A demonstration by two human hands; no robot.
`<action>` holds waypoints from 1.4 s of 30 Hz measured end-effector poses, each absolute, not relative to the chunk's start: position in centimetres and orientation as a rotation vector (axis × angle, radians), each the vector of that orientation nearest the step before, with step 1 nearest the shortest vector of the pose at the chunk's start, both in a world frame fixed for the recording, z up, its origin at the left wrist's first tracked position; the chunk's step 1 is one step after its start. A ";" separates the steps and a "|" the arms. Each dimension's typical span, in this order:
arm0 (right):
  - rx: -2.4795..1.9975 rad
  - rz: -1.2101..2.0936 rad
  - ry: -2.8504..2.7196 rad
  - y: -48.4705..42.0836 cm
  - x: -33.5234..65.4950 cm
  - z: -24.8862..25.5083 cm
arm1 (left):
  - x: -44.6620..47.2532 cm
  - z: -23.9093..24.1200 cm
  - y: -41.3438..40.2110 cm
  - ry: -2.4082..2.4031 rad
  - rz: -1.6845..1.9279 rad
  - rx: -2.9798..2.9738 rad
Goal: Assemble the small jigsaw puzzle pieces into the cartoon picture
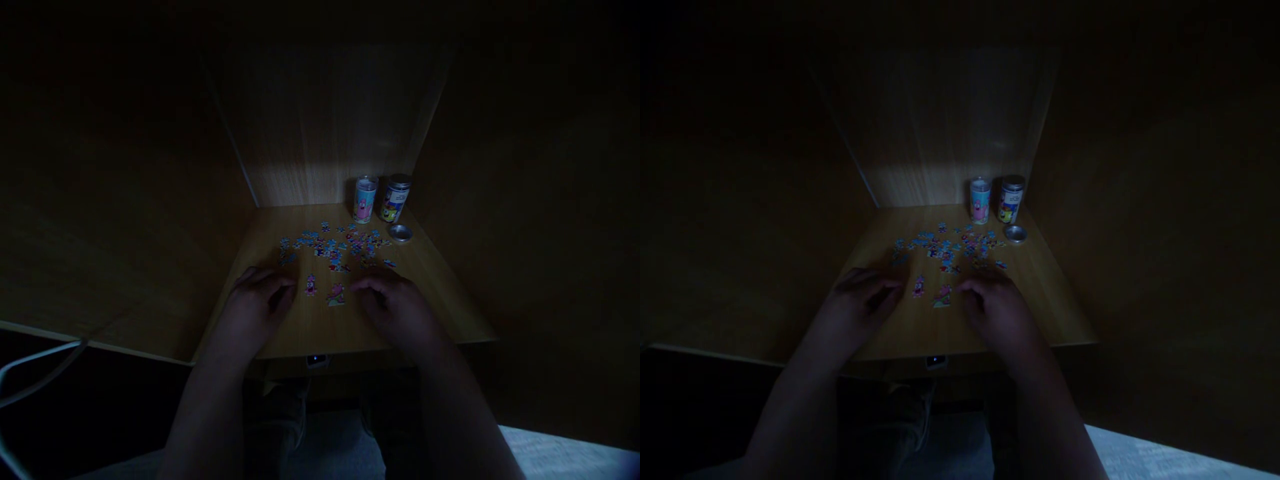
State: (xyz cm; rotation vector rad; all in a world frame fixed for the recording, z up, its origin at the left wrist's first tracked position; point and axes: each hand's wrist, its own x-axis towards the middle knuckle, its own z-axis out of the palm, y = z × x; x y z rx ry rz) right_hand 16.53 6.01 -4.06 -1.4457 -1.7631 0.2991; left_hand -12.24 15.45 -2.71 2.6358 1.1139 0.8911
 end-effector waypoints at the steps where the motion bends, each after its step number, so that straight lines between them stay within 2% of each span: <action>1: -1.450 0.302 -1.760 6.1 16.5 -4.1 | -12.0 -2.7 15.5 1.099 0.883 2.641; 23: -1.498 0.206 -1.795 6.7 15.8 -4.0 | -11.1 -2.7 15.3 1.141 0.909 2.674; 33: -1.487 0.193 -1.804 6.7 15.8 -3.9 | -9.9 -3.0 15.9 1.161 0.746 2.734; 42: -1.493 0.221 -1.802 6.8 15.7 -3.7 | -10.1 -2.4 15.8 1.097 0.863 2.675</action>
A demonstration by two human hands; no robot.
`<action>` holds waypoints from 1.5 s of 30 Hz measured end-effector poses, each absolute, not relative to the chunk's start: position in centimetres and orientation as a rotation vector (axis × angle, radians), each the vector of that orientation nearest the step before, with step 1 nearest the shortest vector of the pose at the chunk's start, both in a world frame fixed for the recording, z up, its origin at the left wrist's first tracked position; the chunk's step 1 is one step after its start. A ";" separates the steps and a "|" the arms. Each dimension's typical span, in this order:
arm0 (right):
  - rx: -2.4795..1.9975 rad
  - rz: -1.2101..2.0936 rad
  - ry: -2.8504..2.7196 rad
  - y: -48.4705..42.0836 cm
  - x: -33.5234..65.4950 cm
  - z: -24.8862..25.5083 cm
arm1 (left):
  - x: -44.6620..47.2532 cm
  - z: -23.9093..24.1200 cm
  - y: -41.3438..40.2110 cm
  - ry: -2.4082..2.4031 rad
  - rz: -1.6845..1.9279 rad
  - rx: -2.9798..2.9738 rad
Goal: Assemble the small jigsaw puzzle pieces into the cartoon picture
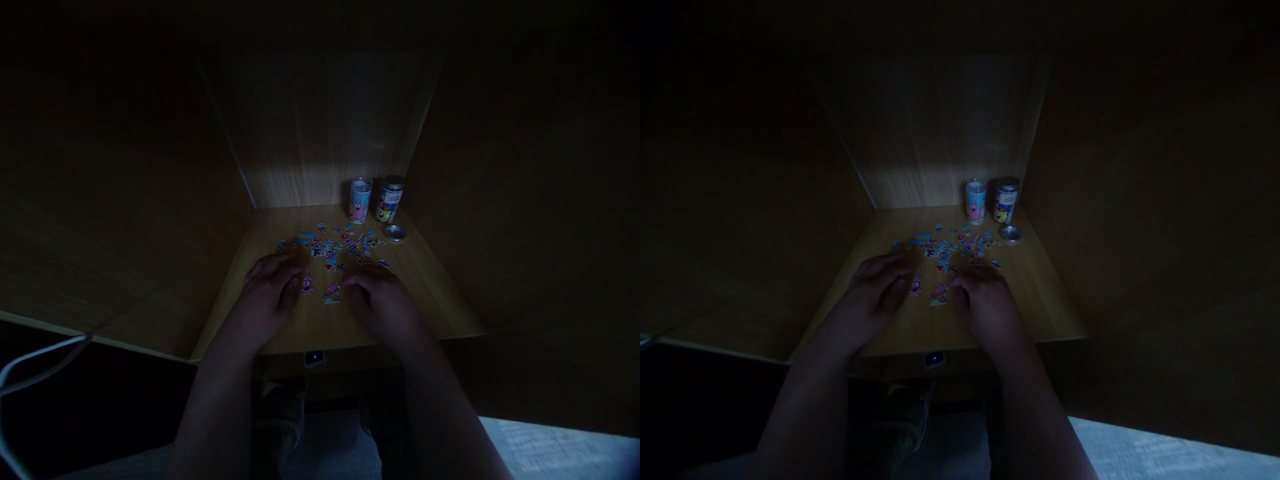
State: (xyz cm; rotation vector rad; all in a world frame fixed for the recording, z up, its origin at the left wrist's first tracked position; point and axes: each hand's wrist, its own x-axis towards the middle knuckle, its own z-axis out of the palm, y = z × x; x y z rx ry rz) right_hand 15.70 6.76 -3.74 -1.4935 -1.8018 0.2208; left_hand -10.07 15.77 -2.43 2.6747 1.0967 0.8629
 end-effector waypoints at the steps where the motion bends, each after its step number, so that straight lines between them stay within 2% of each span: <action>1: -1.493 0.230 -1.801 6.8 15.7 -3.8 | -10.3 -2.2 15.8 1.118 0.925 2.653; 4: -1.499 0.228 -1.802 6.8 15.8 -3.8 | -11.8 -1.7 16.2 1.302 1.061 2.605; 8: -1.487 0.218 -1.804 6.8 15.8 -3.9 | -13.9 -1.5 16.8 1.532 1.011 2.596; 17: -1.484 0.189 -1.822 6.9 15.9 -4.0 | -12.8 -2.1 16.1 1.301 0.824 2.686; 24: -1.480 0.205 -1.807 6.9 15.8 -4.0 | -13.1 -0.5 15.4 1.273 0.635 2.614; 34: -1.501 0.176 -1.817 6.8 15.8 -3.9 | -12.2 1.4 13.7 1.447 0.396 2.451; 45: -1.504 0.195 -1.821 6.8 15.8 -3.7 | -11.8 1.5 13.1 1.484 0.392 2.235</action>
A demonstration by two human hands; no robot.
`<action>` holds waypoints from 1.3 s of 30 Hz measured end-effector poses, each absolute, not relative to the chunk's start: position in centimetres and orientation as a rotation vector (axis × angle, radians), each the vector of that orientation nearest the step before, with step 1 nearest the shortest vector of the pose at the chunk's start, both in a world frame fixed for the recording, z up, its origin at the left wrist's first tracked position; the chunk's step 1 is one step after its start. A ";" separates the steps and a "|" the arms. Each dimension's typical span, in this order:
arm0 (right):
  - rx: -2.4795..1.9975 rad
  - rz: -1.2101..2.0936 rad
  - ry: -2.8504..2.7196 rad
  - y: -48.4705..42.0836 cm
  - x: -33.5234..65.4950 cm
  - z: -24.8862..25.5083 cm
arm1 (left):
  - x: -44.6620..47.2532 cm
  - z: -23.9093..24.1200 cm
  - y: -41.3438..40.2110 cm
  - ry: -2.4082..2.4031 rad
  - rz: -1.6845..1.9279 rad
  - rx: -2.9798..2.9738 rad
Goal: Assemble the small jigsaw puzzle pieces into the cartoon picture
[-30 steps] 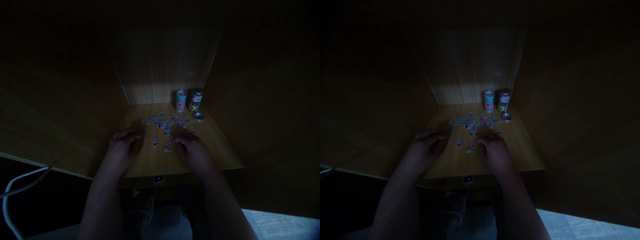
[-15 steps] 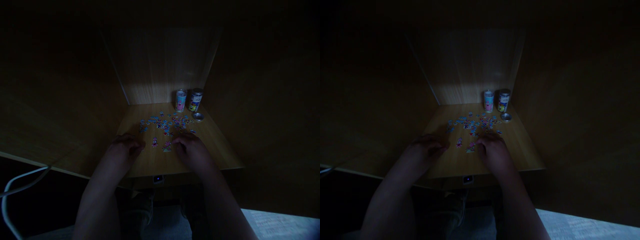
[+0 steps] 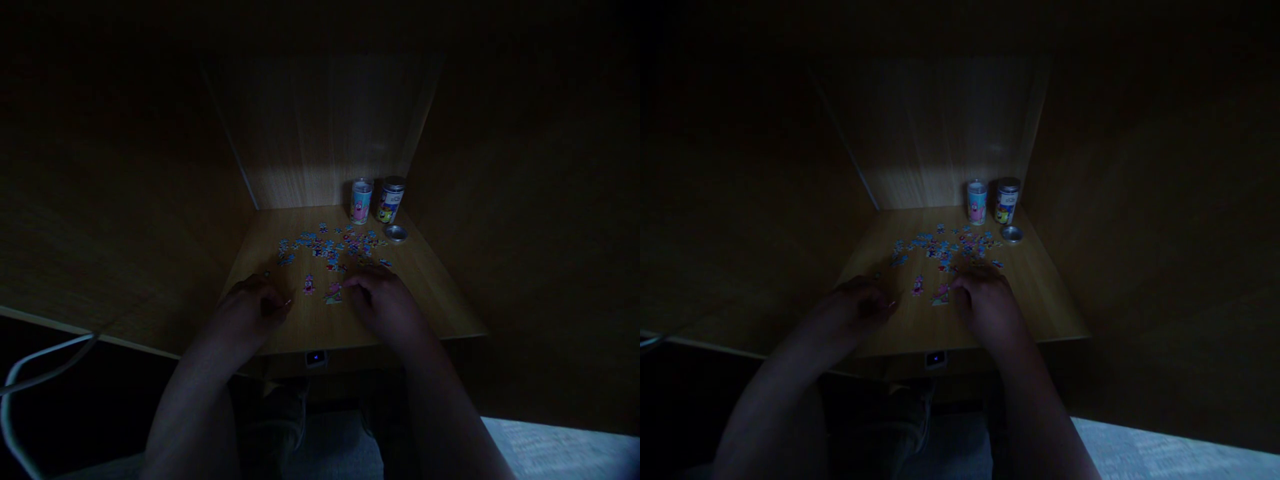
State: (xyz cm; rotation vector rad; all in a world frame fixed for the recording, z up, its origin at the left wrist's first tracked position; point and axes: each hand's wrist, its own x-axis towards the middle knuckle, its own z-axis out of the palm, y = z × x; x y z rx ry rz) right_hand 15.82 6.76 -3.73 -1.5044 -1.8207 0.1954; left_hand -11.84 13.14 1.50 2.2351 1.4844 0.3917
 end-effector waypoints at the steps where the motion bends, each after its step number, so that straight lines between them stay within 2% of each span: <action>1: -1.504 0.197 -1.820 6.8 15.8 -3.8 | -11.8 1.4 13.2 1.453 0.417 2.181; 9: -1.392 0.291 -1.798 6.6 15.6 -3.6 | -9.0 0.0 12.9 1.031 0.944 1.518; 12: -1.295 0.330 -1.755 6.3 15.5 -3.4 | -7.3 -0.7 12.8 0.954 1.029 1.428; 23: -1.128 0.372 -1.744 6.1 15.5 -3.0 | -6.4 -1.3 12.3 0.888 0.963 1.568; 39: -1.322 0.278 -1.906 7.0 15.2 -3.7 | -6.0 -2.9 13.1 1.016 1.030 1.894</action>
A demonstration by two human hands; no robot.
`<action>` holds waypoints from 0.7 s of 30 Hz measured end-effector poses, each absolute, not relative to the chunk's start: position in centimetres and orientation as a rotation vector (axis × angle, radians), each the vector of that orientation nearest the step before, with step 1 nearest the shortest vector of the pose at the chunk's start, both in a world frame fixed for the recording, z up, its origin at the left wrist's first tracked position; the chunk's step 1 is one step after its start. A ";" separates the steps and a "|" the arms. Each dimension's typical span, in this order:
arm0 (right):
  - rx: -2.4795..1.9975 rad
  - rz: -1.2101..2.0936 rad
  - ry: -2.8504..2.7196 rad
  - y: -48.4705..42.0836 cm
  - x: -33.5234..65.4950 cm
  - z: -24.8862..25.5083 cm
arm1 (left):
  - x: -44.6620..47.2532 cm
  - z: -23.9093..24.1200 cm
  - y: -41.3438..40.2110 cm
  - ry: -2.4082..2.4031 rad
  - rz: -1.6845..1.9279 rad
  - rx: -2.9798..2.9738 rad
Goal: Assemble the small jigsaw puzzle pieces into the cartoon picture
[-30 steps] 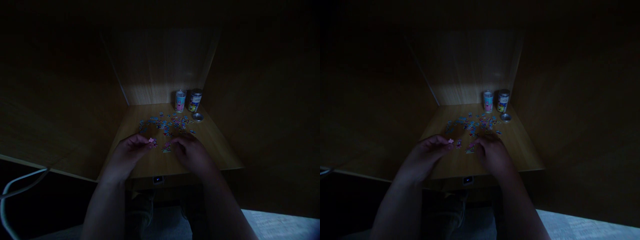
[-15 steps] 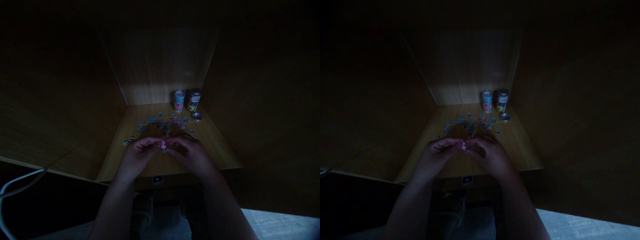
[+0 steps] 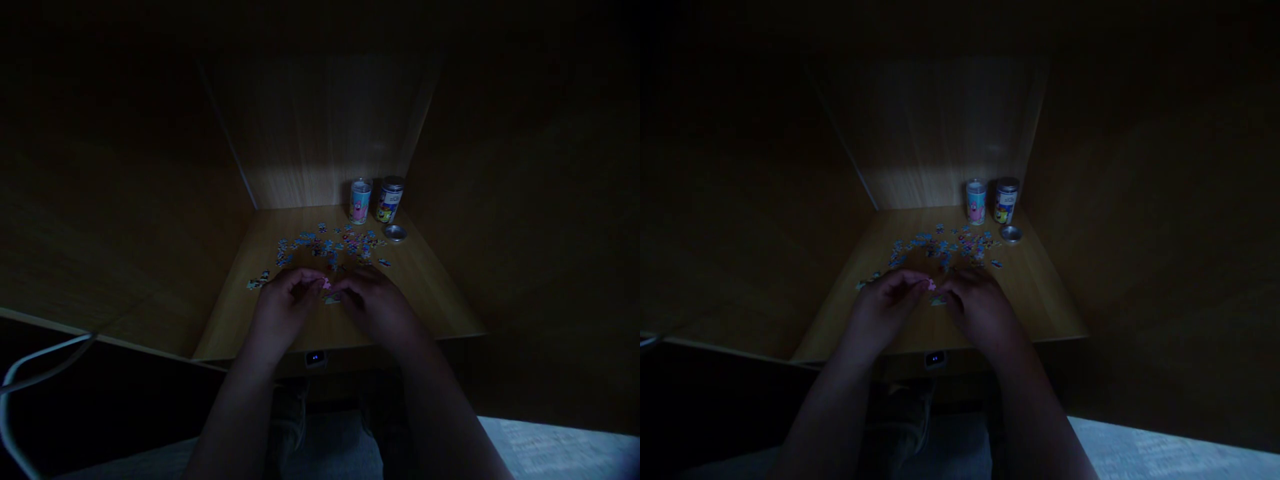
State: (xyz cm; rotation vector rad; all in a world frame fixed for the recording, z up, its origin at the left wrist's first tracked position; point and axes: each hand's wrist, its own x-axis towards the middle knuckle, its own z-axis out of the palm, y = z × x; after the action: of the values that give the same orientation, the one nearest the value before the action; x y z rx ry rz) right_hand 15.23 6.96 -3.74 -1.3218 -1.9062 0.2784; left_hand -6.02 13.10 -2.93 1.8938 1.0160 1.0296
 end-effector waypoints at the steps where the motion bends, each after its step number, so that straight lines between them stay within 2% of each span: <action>1: -1.327 0.273 -1.917 7.0 15.2 -3.8 | -6.0 -3.0 13.1 1.015 1.020 1.907; 21: -1.265 0.251 -1.945 7.0 15.3 -4.1 | -5.7 -3.0 13.3 1.092 0.863 2.107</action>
State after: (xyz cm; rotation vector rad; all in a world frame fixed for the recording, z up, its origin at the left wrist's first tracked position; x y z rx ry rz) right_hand 15.32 6.99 -4.14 -1.2649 -1.9454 0.2507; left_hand -5.75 13.34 -3.00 2.1065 1.0917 0.8634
